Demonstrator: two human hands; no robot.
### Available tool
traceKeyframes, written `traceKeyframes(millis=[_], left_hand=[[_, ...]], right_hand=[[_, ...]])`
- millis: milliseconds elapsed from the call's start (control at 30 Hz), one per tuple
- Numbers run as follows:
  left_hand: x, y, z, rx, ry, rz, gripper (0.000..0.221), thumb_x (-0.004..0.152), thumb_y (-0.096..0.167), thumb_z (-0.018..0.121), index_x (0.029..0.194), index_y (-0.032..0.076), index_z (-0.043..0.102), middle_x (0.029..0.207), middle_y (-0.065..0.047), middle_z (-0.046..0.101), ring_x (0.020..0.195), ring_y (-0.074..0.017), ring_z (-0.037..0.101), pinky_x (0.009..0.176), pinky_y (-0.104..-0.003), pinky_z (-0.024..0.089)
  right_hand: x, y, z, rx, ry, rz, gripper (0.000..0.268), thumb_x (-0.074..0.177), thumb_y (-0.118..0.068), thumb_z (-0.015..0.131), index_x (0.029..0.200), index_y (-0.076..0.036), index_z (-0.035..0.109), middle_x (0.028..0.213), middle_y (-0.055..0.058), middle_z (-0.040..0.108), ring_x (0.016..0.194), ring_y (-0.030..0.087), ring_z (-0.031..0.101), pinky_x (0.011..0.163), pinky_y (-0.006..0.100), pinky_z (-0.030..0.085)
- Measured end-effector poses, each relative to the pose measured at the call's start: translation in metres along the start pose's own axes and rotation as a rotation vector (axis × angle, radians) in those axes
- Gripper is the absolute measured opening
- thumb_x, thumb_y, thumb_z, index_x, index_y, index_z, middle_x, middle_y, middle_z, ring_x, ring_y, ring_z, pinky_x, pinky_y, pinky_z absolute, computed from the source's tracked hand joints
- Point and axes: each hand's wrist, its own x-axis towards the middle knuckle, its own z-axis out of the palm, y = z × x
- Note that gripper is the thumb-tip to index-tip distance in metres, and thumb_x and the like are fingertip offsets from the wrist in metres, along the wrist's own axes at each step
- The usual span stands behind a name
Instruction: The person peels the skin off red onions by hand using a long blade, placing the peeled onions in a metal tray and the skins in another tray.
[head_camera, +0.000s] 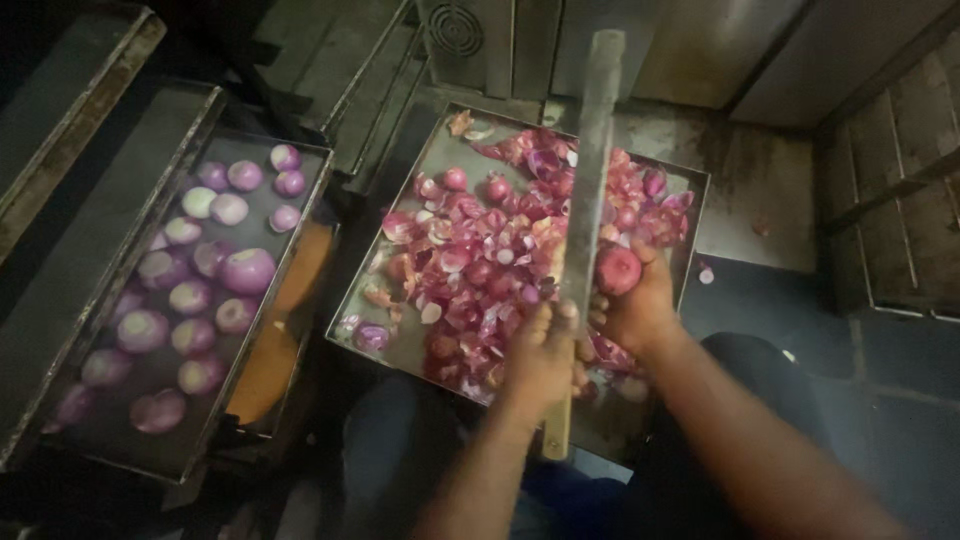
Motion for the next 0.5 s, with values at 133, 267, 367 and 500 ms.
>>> traceKeyframes(millis=[133,267,367,500], left_hand=[[0.015,-0.011,0.009,0.033,0.016,0.105,0.039,0.105,0.046,0.047,0.114,0.011,0.06,0.066,-0.003,0.059,0.042,-0.0126,0.053,0.039,-0.031,0.044],[0.019,-0.016,0.007,0.069,0.052,0.219,0.038,0.108,0.043,0.047,0.118,0.01,0.063,0.066,-0.004,0.059,0.044,-0.0137,0.055,0.041,-0.031,0.047],[0.022,-0.012,0.009,0.109,0.091,0.152,0.036,0.107,0.041,0.047,0.126,0.012,0.056,0.066,-0.006,0.06,0.043,-0.0166,0.058,0.04,-0.033,0.049],[0.014,-0.012,0.018,0.213,0.103,-0.064,0.039,0.104,0.042,0.047,0.132,0.015,0.048,0.064,-0.008,0.059,0.041,-0.0199,0.057,0.039,-0.036,0.048]], right_hand=[[0.006,0.008,0.026,-0.092,0.349,-0.011,0.049,0.093,-0.049,0.042,0.116,-0.011,0.062,0.093,0.008,0.068,0.071,0.021,0.064,0.056,0.032,0.05],[0.015,0.013,0.004,-0.117,0.13,-0.18,0.034,0.11,-0.037,0.051,0.12,-0.008,0.064,0.097,0.009,0.068,0.07,0.018,0.059,0.056,0.029,0.047],[0.024,0.015,-0.008,0.025,0.179,-0.14,0.03,0.108,-0.04,0.053,0.109,-0.012,0.064,0.091,0.007,0.07,0.069,0.019,0.063,0.055,0.031,0.051],[0.039,0.013,0.001,0.035,0.558,-0.21,0.036,0.099,-0.043,0.045,0.105,-0.012,0.063,0.088,0.005,0.069,0.078,0.021,0.068,0.073,0.036,0.058]])
